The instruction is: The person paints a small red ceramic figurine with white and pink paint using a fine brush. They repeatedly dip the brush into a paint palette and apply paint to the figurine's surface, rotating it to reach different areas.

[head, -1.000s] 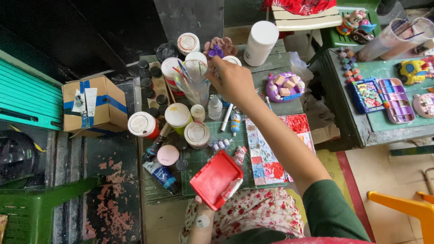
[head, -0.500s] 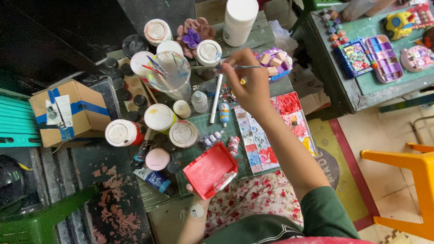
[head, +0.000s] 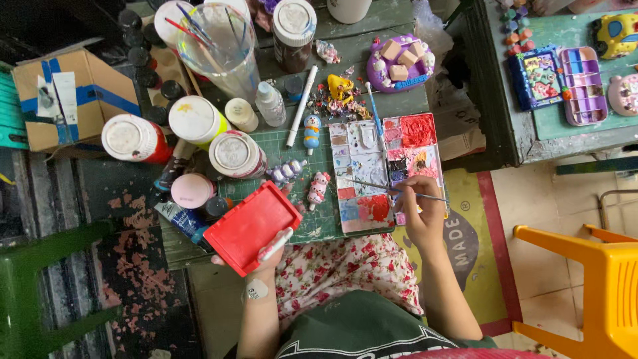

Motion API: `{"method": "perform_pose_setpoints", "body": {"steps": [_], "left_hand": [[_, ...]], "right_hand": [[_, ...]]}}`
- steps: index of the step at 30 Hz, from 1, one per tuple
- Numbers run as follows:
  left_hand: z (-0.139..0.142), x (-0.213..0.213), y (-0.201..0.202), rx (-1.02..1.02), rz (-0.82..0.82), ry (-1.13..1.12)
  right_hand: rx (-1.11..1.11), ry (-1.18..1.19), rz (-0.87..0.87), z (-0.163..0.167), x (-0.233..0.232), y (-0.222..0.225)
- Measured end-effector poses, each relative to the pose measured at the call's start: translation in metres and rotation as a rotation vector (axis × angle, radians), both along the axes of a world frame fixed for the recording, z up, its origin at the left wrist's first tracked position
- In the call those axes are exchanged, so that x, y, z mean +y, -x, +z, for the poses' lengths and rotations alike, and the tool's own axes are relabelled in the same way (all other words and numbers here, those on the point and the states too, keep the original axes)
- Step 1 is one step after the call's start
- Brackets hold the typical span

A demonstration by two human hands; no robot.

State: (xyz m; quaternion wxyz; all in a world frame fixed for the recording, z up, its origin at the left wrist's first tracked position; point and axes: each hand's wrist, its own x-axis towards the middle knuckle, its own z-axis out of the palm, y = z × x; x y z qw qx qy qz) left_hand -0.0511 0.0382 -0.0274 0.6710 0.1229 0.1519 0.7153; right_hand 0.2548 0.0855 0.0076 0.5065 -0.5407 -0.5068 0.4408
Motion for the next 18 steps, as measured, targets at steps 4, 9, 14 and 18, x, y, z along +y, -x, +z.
{"method": "perform_pose_setpoints", "body": {"steps": [4,9,14,18], "left_hand": [[0.003,0.000,0.003,0.033,-0.114,0.002],[0.012,0.006,0.001,0.093,-0.100,0.045],[0.022,0.009,-0.004,0.181,-0.032,0.115],[0.025,0.009,-0.006,0.189,0.004,0.112]], "right_hand": [[-0.286,0.019,0.100,0.007,0.003,0.007],[-0.312,-0.051,0.110,0.016,0.000,0.014],[-0.383,-0.036,0.155,0.016,0.001,0.007],[-0.270,-0.026,0.105,0.012,0.008,0.004]]}}
